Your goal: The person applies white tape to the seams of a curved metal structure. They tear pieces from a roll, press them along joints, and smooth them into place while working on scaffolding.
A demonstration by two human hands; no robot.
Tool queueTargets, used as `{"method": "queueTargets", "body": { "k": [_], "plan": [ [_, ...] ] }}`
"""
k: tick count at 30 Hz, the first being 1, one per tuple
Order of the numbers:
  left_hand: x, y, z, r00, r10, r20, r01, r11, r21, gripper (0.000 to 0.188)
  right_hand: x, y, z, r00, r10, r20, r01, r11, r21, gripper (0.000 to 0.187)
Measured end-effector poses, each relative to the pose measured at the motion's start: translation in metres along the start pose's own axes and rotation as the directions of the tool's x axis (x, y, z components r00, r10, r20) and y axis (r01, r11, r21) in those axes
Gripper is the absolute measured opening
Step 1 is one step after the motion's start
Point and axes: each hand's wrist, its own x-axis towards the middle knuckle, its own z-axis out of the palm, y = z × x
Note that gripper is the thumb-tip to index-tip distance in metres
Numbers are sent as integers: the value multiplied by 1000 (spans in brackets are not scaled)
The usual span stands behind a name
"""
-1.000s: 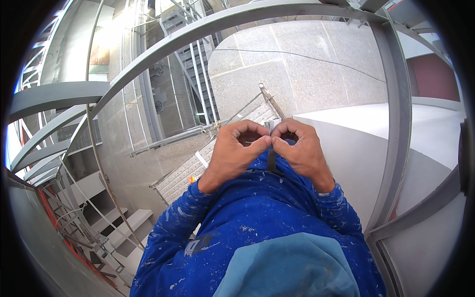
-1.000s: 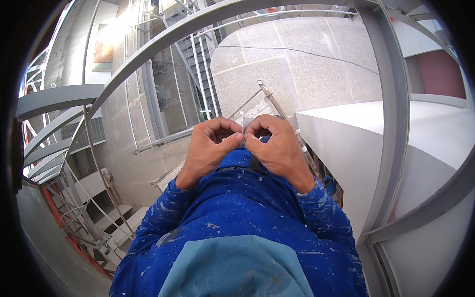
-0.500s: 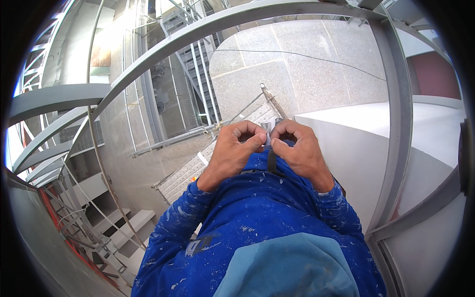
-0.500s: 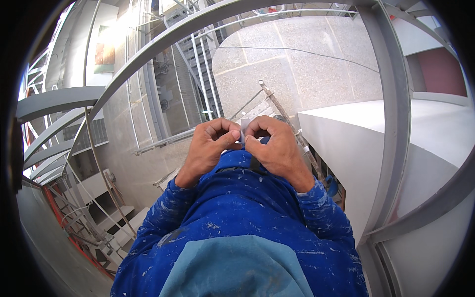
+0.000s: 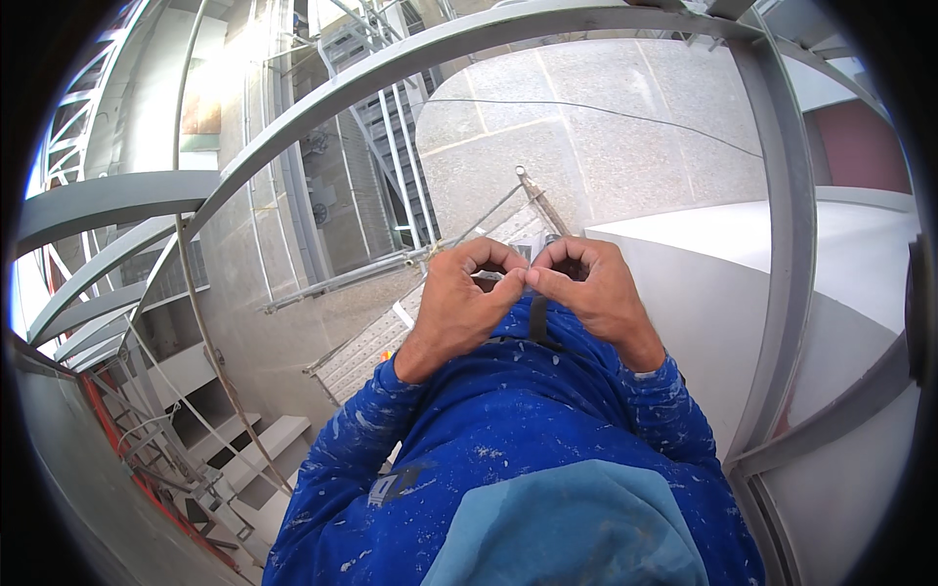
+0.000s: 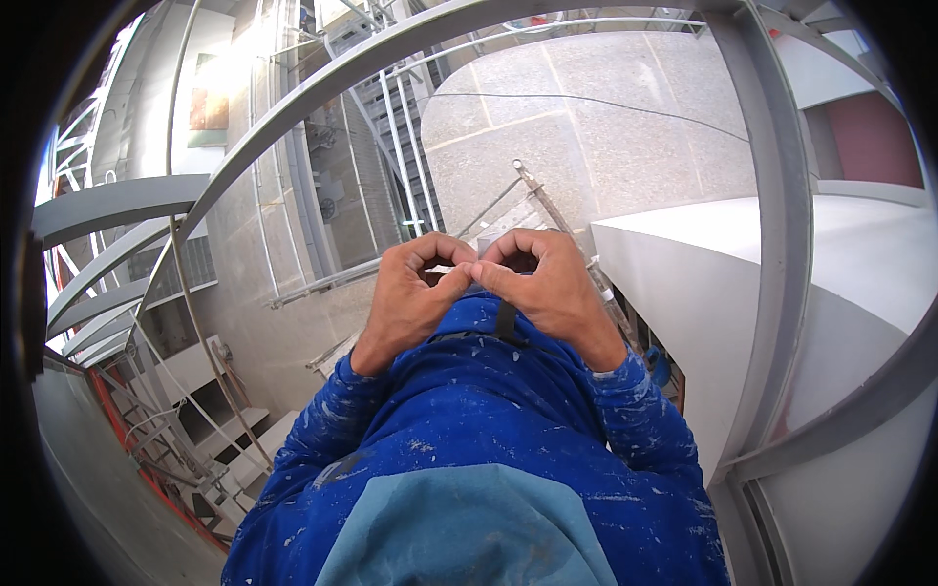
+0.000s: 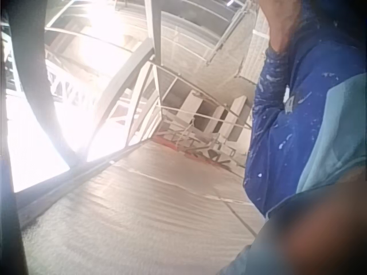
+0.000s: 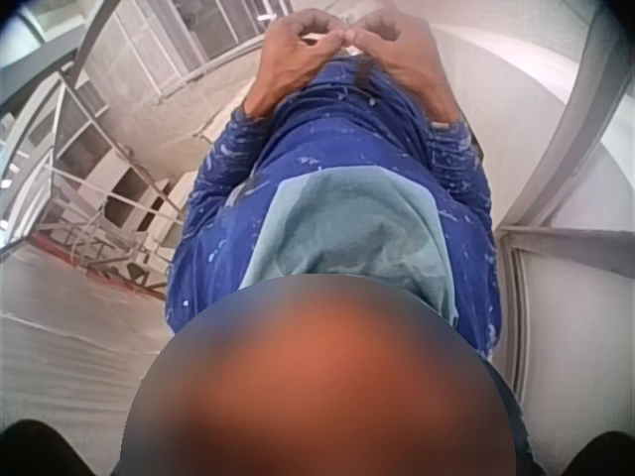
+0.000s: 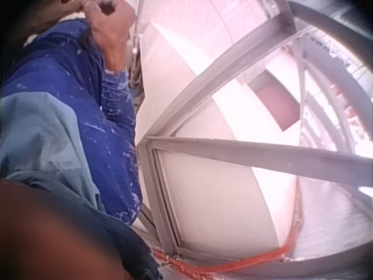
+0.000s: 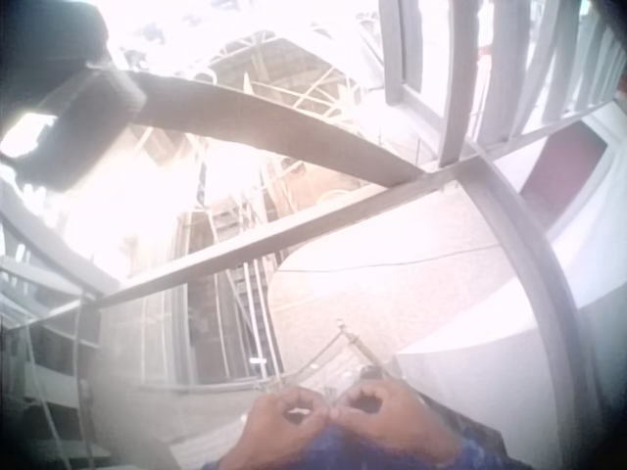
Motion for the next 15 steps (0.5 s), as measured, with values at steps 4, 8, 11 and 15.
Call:
{"method": "queueTargets", "body": {
  "k": [4, 8, 11, 15],
  "plan": [
    [0, -3, 0, 1000, 13, 11, -13, 1000, -22, 17, 2, 5, -2, 1000, 19, 0, -19, 999, -26, 18],
    [-1, -6, -1, 998, -20, 63, 23, 999, -46, 11, 5, 11, -2, 1000, 27, -8, -27, 1000, -13, 13],
    [1, -10, 0, 996, -77, 49, 84, 983, -161, 12, 7, 14, 0, 999, -18, -41, 19, 1000, 24, 10],
    [1, -14, -1, 991, -112, 71, 128, 942, -311, 16, 8, 12, 5, 994, -50, -98, 51, 999, 11, 10]
  ]
}}
